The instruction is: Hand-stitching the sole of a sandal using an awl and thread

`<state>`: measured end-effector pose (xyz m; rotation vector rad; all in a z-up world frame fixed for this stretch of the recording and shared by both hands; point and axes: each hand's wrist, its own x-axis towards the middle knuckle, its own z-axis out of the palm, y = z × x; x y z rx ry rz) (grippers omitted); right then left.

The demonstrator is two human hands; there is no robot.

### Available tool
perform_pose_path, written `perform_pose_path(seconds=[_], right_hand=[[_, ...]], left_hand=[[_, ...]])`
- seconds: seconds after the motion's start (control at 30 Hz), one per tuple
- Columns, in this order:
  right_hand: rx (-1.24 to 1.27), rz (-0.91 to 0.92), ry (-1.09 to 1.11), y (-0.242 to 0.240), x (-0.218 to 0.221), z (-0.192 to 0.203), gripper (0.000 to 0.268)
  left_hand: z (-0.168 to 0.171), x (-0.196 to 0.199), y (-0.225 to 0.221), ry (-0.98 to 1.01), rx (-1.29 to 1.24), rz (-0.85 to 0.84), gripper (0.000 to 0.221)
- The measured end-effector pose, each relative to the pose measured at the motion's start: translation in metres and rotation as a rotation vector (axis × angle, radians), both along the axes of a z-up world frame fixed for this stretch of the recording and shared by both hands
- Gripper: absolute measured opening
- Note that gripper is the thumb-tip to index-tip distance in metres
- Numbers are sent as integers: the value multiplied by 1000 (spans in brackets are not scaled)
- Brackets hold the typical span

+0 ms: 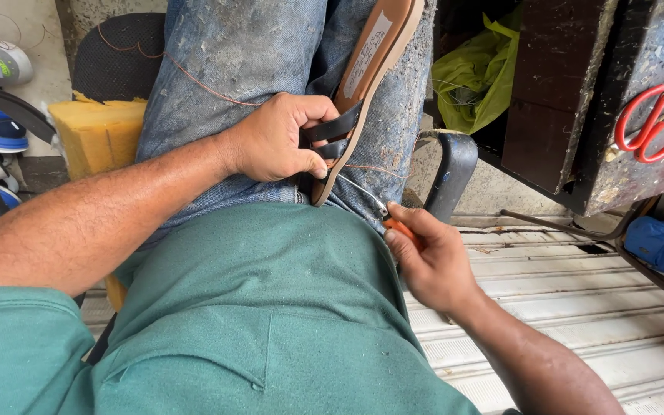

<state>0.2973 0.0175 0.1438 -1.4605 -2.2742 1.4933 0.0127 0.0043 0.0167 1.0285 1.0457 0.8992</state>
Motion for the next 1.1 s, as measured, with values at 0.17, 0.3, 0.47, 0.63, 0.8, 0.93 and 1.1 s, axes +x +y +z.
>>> perform_pose_path(seconds=[0.17,0.3,0.47,0.63,0.8,0.93,1.1], right_hand=[[-125,-101,14,3,2,-3,32],[-40,-61,54,-2,1,-5,32],[94,56,2,2,-1,-4,33],[57,33,12,4,-7,0,31],[28,-3,24,1,-6,-5,30],[131,68,33,-1,1,-14,30],[-53,-67,23,-1,-10,-6,31]], left_hand=[[1,0,1,5,-14,-1,36],[1,-1,0,7,-11,-10,36],[0,-3,0,5,2,-10,36],[-1,-2,0,5,-10,-7,35],[-3,-3,0,26,-12,-9,35],[-2,-3,-1,22,-23,-13,35],[-2,-3,-2,15,-27,-19,36]])
